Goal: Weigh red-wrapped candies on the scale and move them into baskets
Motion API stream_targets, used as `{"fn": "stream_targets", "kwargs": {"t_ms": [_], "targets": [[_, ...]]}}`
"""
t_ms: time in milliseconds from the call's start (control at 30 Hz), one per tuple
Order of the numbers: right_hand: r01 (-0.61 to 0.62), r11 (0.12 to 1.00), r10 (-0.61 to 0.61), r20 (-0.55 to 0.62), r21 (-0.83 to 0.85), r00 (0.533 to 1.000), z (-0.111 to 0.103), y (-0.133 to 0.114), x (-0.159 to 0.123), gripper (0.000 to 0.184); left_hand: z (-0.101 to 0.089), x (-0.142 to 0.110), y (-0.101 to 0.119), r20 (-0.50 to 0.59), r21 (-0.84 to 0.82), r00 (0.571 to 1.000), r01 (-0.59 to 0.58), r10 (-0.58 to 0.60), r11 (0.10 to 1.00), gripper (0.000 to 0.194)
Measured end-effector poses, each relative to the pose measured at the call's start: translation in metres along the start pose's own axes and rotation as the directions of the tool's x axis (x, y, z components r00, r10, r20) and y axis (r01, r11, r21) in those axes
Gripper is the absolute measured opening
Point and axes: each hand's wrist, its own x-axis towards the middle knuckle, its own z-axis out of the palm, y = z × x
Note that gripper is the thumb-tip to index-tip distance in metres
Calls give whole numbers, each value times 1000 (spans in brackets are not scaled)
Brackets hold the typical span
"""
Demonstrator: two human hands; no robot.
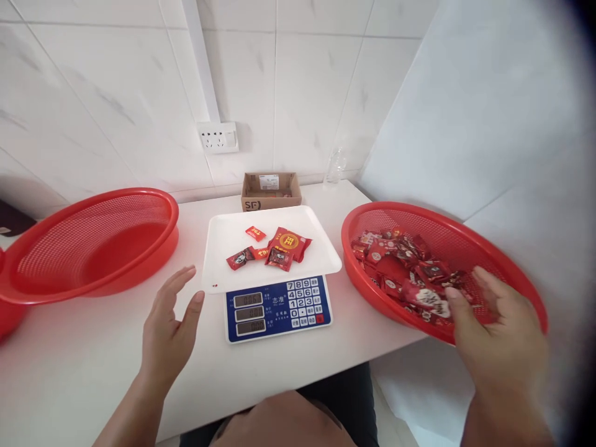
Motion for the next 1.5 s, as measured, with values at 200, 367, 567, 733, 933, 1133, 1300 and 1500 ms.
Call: {"fn": "stream_targets", "kwargs": {"t_ms": [200, 367, 567, 733, 933, 1133, 1300, 1500], "targets": [[-4, 998, -7, 199, 55, 980, 10, -16, -5, 46, -11, 4, -3, -68, 135, 998, 19, -10, 991, 45], [117, 993, -102, 525, 4, 845, 13, -11, -9, 44, -11, 13, -3, -66, 238, 991, -94, 112, 967, 47], [219, 973, -144, 567, -68, 811, 12, -8, -8, 47, -18, 43, -29, -125, 371, 975, -126, 184, 920, 58], [254, 961, -148, 572, -110, 807, 16, -8, -8, 48, -38, 71, -64, -68, 563, 994, 110, -87, 819, 72], [249, 965, -162, 558, -83, 814, 16, -7, -7, 47, -47, 77, -79, 53, 692, 992, 47, -116, 720, 66], [241, 968, -162, 561, -69, 812, 17, -10, -6, 48, -31, 63, -64, 72, 643, 997, -69, 29, 763, 51], [268, 962, -202, 522, -53, 828, 19, -10, -7, 45, -12, 58, -43, 163, 560, 985, -145, 63, 815, 52], [269, 961, -190, 541, -69, 820, 21, -7, -7, 45, 28, 64, 7, 456, 268, 859, -382, 232, 884, 53]]}}
